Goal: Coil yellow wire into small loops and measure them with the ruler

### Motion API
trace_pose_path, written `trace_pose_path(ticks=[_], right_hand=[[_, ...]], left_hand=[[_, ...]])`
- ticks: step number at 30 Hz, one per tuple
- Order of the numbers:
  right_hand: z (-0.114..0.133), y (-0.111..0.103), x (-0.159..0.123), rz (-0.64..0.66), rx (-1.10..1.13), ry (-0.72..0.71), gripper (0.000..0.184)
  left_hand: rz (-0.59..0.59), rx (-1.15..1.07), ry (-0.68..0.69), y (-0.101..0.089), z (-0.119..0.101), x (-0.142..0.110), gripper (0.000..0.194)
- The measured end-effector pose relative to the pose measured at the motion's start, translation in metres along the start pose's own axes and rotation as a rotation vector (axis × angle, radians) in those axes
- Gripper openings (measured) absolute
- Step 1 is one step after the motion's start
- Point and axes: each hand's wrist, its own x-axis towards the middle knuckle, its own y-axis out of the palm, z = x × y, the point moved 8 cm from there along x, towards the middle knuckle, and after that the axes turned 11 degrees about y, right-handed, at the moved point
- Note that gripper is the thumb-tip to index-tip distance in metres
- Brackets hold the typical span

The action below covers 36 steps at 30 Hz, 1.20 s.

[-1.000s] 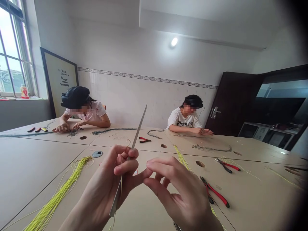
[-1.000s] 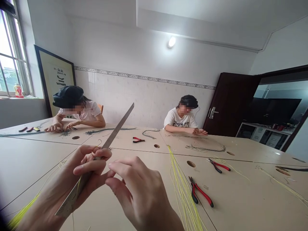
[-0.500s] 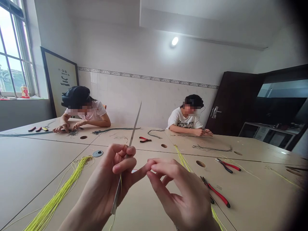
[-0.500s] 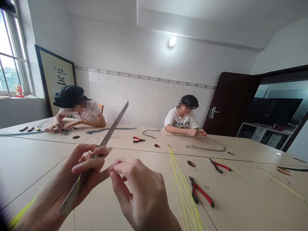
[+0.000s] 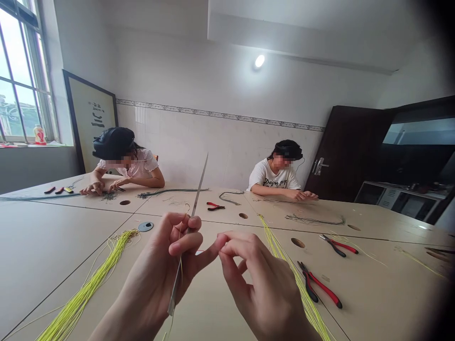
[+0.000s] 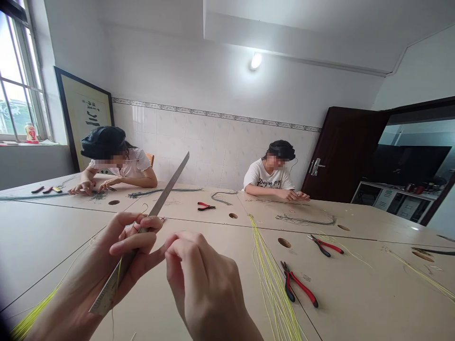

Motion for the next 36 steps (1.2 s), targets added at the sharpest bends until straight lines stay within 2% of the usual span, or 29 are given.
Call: trace_pose_path(ticks=[12, 21, 30, 36], right_hand=[[-0.014, 0.004, 0.002, 0.083, 0.126, 0.171, 0.01], [-0.016, 0.005, 0.002, 0.03, 0.128, 0.215, 0.005], [-0.017, 0.004, 0.0, -0.033, 0.084, 0.232, 0.01], [-0.028, 0.011, 0.001, 0.062, 0.289, 0.423, 0.016]], left_hand=[[0.016, -0.036, 0.068, -0.006, -0.002, 0.006, 0.018], [-0.008, 0.046, 0.137, -0.008, 0.0, 0.005, 0.021], [0.021, 0.069, 0.33, -0.009, -0.001, -0.003, 0.023], [-0.003, 0.045, 0.322, -0.01, 0.001, -0.002, 0.023]])
